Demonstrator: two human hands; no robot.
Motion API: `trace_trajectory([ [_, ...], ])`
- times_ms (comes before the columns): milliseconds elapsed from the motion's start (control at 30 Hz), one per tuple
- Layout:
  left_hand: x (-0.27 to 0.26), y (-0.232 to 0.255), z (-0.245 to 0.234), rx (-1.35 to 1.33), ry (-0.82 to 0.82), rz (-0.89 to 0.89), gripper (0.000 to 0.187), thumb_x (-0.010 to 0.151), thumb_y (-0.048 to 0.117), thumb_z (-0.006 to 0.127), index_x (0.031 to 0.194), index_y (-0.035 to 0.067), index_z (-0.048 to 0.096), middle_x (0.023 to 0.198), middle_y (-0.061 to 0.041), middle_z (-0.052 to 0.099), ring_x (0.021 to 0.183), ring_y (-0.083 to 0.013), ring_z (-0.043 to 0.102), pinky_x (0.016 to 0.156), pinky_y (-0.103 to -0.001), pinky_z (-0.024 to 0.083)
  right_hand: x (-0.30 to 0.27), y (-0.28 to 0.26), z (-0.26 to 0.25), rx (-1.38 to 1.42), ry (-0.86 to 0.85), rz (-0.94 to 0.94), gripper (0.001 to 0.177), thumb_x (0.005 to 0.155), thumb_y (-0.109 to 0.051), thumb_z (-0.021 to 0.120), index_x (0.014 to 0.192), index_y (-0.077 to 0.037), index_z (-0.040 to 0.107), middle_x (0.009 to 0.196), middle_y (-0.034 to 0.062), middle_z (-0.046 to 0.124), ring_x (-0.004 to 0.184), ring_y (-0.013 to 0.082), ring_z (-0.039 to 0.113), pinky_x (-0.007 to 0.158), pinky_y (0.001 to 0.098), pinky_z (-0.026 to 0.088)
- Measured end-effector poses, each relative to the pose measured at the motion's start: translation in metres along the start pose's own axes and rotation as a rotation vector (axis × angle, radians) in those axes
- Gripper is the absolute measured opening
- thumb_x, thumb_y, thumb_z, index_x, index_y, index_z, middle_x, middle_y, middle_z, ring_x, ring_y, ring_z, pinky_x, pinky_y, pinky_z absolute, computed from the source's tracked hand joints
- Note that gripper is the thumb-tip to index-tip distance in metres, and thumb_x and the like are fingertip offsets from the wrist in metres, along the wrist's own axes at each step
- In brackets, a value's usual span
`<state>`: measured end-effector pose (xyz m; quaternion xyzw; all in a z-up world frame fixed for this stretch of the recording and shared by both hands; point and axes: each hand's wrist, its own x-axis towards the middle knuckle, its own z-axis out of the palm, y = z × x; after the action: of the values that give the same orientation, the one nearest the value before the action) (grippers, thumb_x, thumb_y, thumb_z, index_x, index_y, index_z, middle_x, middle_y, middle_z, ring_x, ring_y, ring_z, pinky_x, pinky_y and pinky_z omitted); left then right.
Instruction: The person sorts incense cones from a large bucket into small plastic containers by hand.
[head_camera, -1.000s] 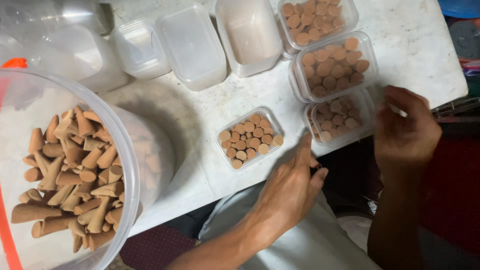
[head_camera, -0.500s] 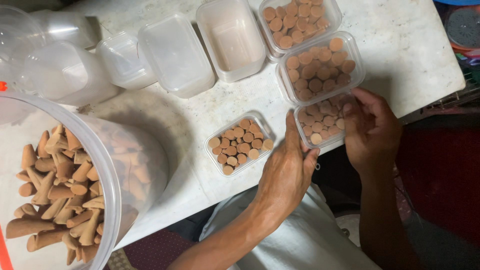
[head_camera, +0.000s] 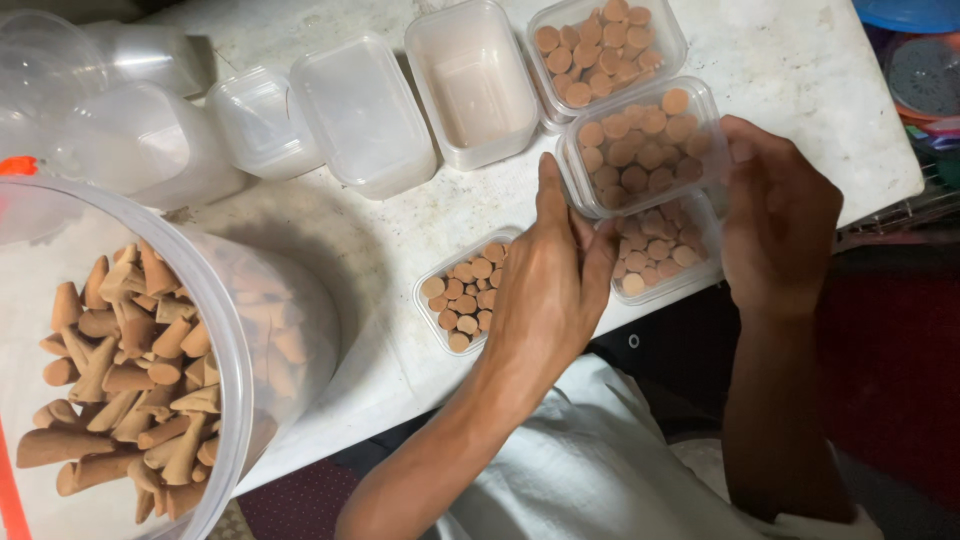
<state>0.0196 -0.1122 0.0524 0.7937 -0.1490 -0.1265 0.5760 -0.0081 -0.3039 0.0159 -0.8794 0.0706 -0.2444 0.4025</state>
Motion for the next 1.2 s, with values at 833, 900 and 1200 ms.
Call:
trace_trajectory([
  [833, -0.007, 0.002, -0.032, -0.012, 0.094, -0.007, 0.066, 0.097, 0.021, 0.056, 0.15, -0.008, 0.031, 0.065, 0.001, 0.05, 0.056, -0.0136, 0.052, 0.063, -0.031, 0.05, -0.002, -0.029, -0.01, -0.199, 0.092, -0.186, 0.021, 0.116, 0.005, 0.057, 0.131, 0.017, 0.065, 0.131, 0.0317, 0.064, 0.119, 0.0393, 0.064, 0.08, 0.0388, 0.053],
  [900, -0.015, 0.004, -0.052, -0.003, 0.119, -0.035, 0.064, 0.097, 0.023, 0.057, 0.151, -0.003, 0.034, 0.068, 0.002, 0.055, 0.059, -0.0122, 0.057, 0.067, -0.028, 0.051, -0.006, -0.048, -0.01, -0.235, 0.132, -0.305, 0.019, 0.117, 0.012, 0.058, 0.129, 0.025, 0.066, 0.128, 0.0367, 0.064, 0.118, 0.0449, 0.065, 0.078, 0.0413, 0.053],
  [1200, -0.05, -0.032, -0.105, 0.169, 0.228, -0.03, 0.039, 0.1, 0.025, 0.051, 0.131, 0.004, 0.061, 0.098, -0.004, 0.057, 0.085, -0.0169, 0.06, 0.081, -0.03, 0.052, -0.03, -0.11, 0.029, -0.07, -0.439, -0.288, 0.027, 0.091, -0.001, 0.071, 0.118, -0.004, 0.068, 0.114, 0.0082, 0.071, 0.108, 0.0222, 0.068, 0.088, 0.0329, 0.054],
])
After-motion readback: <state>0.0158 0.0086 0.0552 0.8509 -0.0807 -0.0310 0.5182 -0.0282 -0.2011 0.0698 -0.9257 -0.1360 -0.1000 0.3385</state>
